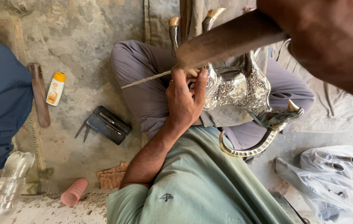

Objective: The person sits on the floor and uses a hammer and chisel to shape and refine the surface of a silver-colored metal object with curved horns. The person repeatedly strikes the chisel against the object's surface to create texture and detail.

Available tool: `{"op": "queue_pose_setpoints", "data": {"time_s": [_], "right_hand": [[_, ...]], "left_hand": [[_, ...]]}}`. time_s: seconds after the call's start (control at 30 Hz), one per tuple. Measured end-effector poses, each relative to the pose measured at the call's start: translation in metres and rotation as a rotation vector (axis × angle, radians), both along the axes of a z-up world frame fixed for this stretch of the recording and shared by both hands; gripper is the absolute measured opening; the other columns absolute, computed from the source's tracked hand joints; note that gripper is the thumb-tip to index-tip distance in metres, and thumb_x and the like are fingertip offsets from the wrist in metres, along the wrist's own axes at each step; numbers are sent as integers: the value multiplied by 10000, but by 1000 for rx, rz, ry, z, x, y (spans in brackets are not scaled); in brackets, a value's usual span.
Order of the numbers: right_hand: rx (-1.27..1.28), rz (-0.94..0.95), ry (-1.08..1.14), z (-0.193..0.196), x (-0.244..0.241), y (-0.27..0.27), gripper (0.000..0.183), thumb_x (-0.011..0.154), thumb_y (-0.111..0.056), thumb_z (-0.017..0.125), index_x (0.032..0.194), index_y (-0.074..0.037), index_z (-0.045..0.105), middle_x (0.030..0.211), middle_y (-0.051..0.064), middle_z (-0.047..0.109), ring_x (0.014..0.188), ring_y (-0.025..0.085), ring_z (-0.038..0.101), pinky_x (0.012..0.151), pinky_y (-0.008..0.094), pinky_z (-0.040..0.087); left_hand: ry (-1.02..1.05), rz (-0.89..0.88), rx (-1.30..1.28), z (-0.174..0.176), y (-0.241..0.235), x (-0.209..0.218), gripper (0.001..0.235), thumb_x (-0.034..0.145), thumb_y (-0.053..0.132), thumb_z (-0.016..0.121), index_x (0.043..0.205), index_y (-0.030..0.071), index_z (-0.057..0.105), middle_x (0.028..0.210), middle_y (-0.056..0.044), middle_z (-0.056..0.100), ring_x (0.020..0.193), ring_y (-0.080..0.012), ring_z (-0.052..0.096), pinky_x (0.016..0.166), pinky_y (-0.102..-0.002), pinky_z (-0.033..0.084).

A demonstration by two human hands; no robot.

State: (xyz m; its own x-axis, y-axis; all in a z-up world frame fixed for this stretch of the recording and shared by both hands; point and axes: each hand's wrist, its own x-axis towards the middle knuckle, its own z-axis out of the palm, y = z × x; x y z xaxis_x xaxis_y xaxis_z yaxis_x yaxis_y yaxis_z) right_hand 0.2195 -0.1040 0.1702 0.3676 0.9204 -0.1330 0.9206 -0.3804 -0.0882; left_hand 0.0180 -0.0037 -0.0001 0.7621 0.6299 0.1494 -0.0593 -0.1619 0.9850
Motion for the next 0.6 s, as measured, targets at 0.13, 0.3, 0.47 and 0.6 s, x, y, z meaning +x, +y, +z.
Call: {"op": "queue_pose_setpoints", "data": {"time_s": [0.13, 0.3, 0.47, 0.6], "right_hand": [[-160, -97, -152, -4, 2, -9, 273, 875, -25, 772, 1144, -11, 725, 844, 188, 721, 641, 283, 692, 525, 350, 563], [-204, -43, -151, 6, -5, -1, 398, 840, 41, 738, 1219, -81, 746, 877, 143, 740, 648, 271, 702, 521, 364, 563], [-159, 48, -211, 17, -11, 7, 269, 946, -36, 686, 1211, -51, 728, 894, 132, 729, 690, 231, 699, 574, 318, 572], [-227, 17, -176, 15, -16, 3, 154, 1067, -81, 615, 1177, -76, 724, 825, 105, 713, 637, 181, 690, 507, 264, 551]], "left_hand": [[-20, 10, 23, 3, 0, 0, 203, 1090, 149, 636, 1113, 10, 490, 931, -77, 628, 792, -148, 689, 699, -305, 573], [-4, 0, 24, 4, 0, -1, 202, 1087, 143, 643, 1122, 6, 499, 914, -75, 630, 780, -163, 685, 702, -321, 563], [-7, -8, 22, 6, 0, -2, 215, 1086, 139, 641, 1158, -8, 501, 940, -87, 632, 793, -168, 698, 702, -321, 569], [-15, -39, -8, 7, 0, -4, 227, 1090, 141, 630, 1183, -21, 500, 956, -80, 650, 815, -161, 710, 706, -307, 582]]}}
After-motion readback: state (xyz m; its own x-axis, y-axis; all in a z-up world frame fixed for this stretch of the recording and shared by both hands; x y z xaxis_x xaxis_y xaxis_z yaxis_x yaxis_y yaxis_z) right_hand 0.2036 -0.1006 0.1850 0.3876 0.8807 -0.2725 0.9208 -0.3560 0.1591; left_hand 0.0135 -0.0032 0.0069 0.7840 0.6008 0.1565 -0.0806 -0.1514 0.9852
